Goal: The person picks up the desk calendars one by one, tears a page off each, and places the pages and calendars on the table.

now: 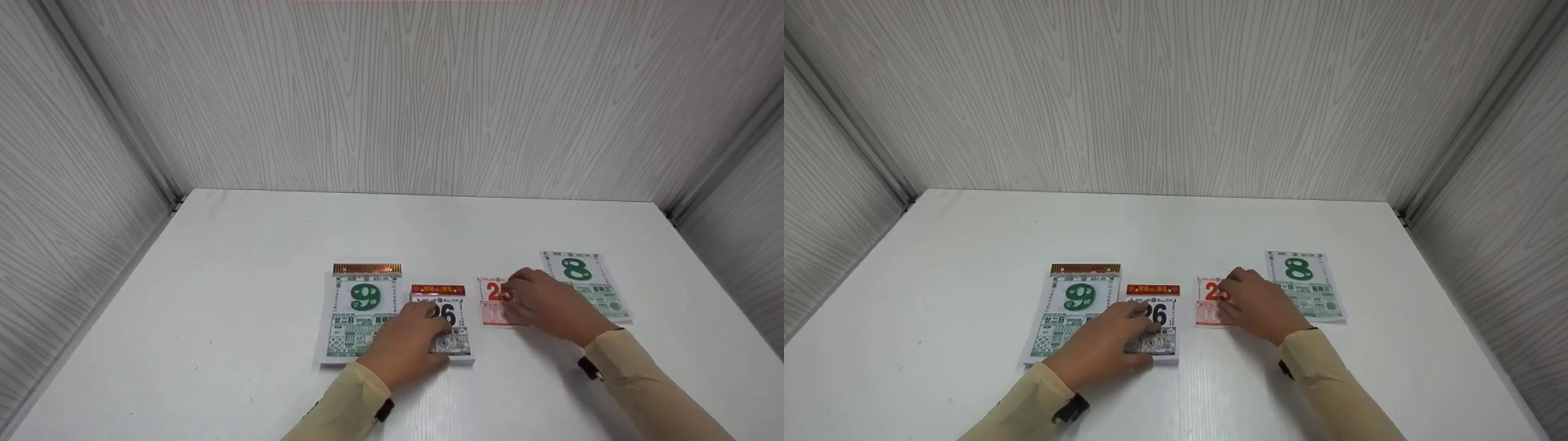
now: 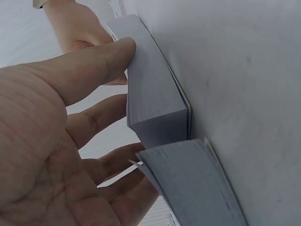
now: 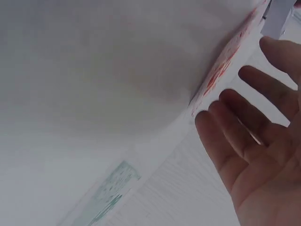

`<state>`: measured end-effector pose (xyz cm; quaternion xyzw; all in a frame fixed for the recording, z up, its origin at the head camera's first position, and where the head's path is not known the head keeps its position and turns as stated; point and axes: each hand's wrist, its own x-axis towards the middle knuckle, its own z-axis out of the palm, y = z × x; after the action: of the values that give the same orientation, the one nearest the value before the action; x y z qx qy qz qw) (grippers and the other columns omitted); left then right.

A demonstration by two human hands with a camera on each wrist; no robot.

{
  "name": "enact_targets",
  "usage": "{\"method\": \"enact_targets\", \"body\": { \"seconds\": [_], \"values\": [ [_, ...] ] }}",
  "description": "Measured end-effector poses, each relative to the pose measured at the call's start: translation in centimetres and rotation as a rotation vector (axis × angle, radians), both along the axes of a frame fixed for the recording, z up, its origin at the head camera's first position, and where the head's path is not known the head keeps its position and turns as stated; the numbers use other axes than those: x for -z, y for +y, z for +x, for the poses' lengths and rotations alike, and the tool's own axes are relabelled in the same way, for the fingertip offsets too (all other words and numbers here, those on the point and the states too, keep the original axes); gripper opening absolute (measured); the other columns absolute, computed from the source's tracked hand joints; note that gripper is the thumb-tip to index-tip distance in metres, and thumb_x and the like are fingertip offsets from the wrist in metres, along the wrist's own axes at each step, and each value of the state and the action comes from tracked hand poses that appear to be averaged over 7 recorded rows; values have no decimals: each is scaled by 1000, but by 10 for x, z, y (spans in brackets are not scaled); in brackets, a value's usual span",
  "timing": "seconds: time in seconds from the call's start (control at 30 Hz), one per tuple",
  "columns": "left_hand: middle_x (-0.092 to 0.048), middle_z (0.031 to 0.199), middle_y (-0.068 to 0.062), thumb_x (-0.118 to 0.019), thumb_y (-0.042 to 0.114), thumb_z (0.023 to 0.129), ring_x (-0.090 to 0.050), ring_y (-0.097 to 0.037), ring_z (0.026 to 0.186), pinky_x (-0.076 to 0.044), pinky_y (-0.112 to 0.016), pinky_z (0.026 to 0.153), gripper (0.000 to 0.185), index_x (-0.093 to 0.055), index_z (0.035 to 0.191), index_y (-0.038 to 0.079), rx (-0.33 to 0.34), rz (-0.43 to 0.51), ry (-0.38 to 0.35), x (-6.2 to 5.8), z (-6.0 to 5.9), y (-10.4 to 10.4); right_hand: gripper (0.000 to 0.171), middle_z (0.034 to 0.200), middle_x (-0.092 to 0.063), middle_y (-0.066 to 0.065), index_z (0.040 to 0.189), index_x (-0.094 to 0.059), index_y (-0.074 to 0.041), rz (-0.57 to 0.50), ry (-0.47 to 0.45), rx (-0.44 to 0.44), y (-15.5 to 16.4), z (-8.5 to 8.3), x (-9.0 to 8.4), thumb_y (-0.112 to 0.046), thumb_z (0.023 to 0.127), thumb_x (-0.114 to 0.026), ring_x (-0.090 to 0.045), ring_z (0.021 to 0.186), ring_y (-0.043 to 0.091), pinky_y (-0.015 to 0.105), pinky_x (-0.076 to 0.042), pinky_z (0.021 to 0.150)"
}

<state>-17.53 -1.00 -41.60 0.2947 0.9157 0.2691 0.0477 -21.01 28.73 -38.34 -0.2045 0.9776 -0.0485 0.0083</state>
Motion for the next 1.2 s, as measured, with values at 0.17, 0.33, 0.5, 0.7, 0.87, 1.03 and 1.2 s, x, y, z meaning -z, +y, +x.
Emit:
{"method": "enact_targets", "body": {
  "seconds": [0.17,0.33,0.5,0.7,0.87,1.03,1.2],
  "values": [
    [-53,153,-14,-81,33,87,-45,-33,143,-39,-53,115,45,-73,129,19,2,8,8,0,-1,3,36,137,-57,27,138,-58,5,-4,-42,205,42,-3,-9,-13,107,-52,-52,130,47,64,-42,108],
    [-53,152,-13,-81,33,87,-46,-33,143,-39,-53,116,45,-72,129,19,5,6,10,0,-2,5,37,135,-59,29,135,-61,4,34,-112,285,64,4,-11,-7,100,-62,-54,126,51,67,-46,100],
    [-53,152,-13,-81,32,87,-46,-33,143,-39,-53,115,45,-72,129,19,4,14,11,1,-4,4,34,133,-62,23,129,-69,-4,30,-88,259,55,8,-10,-12,96,-72,-57,125,47,66,-47,99],
    [-54,151,-13,-81,32,87,-47,-32,142,-40,-51,116,45,-73,129,18,7,21,11,2,-6,5,30,125,-66,17,123,-73,-7,42,-80,220,41,12,-8,-17,95,-75,-62,120,41,62,-50,96],
    [-53,151,-12,-82,31,86,-47,-31,141,-40,-50,116,48,-71,130,17,-2,28,-16,1,-9,4,33,126,-66,17,125,-71,-5,55,-56,189,39,12,-11,-17,95,-75,-63,119,41,60,-52,94],
    [-49,155,-8,-81,35,88,-45,-28,143,-40,-46,116,58,-64,141,16,4,60,-79,-5,-15,1,35,127,-64,19,127,-69,-2,34,3,191,32,16,-20,-18,96,-73,-63,118,40,60,-53,93],
    [-51,153,-4,-74,40,95,-46,-25,143,-40,-45,116,58,-57,147,19,-51,141,-53,-13,-24,-16,35,129,-62,16,130,-67,-3,-99,17,216,28,20,-28,-19,98,-70,-64,118,38,60,-52,95]
  ]
}}
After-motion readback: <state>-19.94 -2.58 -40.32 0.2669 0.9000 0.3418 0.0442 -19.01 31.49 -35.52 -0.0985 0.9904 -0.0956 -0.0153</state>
